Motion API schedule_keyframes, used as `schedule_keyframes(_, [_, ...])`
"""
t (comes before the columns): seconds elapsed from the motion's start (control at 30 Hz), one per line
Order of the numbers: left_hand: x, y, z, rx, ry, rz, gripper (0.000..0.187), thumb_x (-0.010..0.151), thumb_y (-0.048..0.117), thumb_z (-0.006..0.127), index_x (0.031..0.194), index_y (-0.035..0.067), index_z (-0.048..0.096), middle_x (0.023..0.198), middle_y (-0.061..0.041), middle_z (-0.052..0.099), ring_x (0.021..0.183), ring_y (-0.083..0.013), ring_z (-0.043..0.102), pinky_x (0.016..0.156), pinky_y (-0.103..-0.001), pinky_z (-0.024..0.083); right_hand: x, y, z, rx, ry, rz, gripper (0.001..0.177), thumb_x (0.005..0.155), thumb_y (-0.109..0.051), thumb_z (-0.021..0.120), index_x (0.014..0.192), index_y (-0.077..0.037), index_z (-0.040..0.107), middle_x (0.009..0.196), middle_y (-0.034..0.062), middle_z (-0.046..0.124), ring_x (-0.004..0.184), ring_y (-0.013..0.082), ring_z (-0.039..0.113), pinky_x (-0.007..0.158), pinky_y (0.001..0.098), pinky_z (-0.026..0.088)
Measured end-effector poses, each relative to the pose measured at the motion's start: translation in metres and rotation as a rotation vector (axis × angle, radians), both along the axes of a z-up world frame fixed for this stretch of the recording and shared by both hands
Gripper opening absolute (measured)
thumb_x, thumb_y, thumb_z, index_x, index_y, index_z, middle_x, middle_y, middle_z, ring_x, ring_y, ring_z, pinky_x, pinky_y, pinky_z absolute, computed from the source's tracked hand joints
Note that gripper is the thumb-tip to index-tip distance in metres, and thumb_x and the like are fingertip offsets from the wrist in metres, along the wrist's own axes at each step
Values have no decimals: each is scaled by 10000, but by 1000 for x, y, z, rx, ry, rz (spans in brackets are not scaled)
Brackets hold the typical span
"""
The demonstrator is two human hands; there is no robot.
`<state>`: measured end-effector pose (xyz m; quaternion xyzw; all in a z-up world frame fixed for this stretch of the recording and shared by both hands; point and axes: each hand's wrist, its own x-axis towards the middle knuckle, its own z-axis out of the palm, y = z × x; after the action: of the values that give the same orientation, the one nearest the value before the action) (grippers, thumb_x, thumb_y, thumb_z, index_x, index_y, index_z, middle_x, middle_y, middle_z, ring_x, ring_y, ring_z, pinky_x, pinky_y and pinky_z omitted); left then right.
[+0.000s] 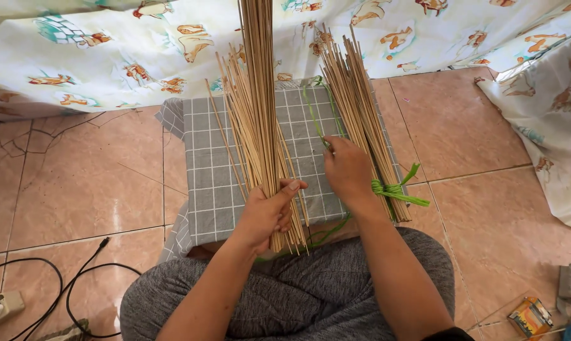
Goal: Gathering thin wooden sticks into bundles and tying them securely with green plastic string.
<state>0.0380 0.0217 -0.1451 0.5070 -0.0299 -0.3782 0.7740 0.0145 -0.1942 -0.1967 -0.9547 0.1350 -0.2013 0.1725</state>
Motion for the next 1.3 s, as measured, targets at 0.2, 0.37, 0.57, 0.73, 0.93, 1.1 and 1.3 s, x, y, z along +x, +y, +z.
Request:
schedule_keyframes(0.2, [5,0,8,105,-23,78,334,1024,269,612,1065,-40,732,462,6,370,298,-91,355,360,-272,373,-42,25,28,596,-70,60,184,839,-150,806,1021,-142,830,716,72,735,493,174,594,491,317,470])
schedule_keyframes(0.37, [12,-1,-3,86,-30,161,268,1036,222,587,997,-9,718,475,9,349,309,-100,367,380,-268,385,-66,37,78,754,453,370,179,784,-32,746,927,-38,854,535,116,629,475,195,506,499,355,432])
schedule_keyframes(0.57, [20,5,-6,145,-78,234,274,1032,257,606,972,11,710,479,19,406,316,-94,391,395,-260,412,-68,40,77,561,864,665,119,843,-116,764,919,-121,855,622,74,745,517,214,617,577,356,482])
schedule_keyframes(0.73, [36,18,-4,135,-109,314,218,1028,195,602,953,13,695,466,29,379,318,-88,392,413,-266,437,-69,50,73,477,893,747,97,835,-175,783,902,-123,830,693,87,765,610,296,718,608,405,535])
schedule_keyframes(0.93, [5,11,-14,74,-136,9,240,999,196,617,965,-21,713,454,-6,481,304,-110,461,375,-258,435,-44,29,27,1051,297,158,438,946,-301,687,1262,0,707,976,225,788,864,324,775,832,486,610])
schedule_keyframes(1.1, [-13,7,-12,130,-224,-339,149,960,93,643,901,-33,699,470,11,450,325,-98,435,390,-237,416,-25,-5,25,1713,-454,-58,180,1074,-297,552,1052,-161,668,690,10,634,575,186,693,657,338,649])
schedule_keyframes(1.3, [30,30,-6,180,-215,-4,235,958,160,672,804,-16,691,429,17,430,284,-93,422,329,-246,391,-39,-23,25,1629,-602,-179,431,1123,-358,385,1392,-100,600,615,-53,340,463,84,423,524,264,515])
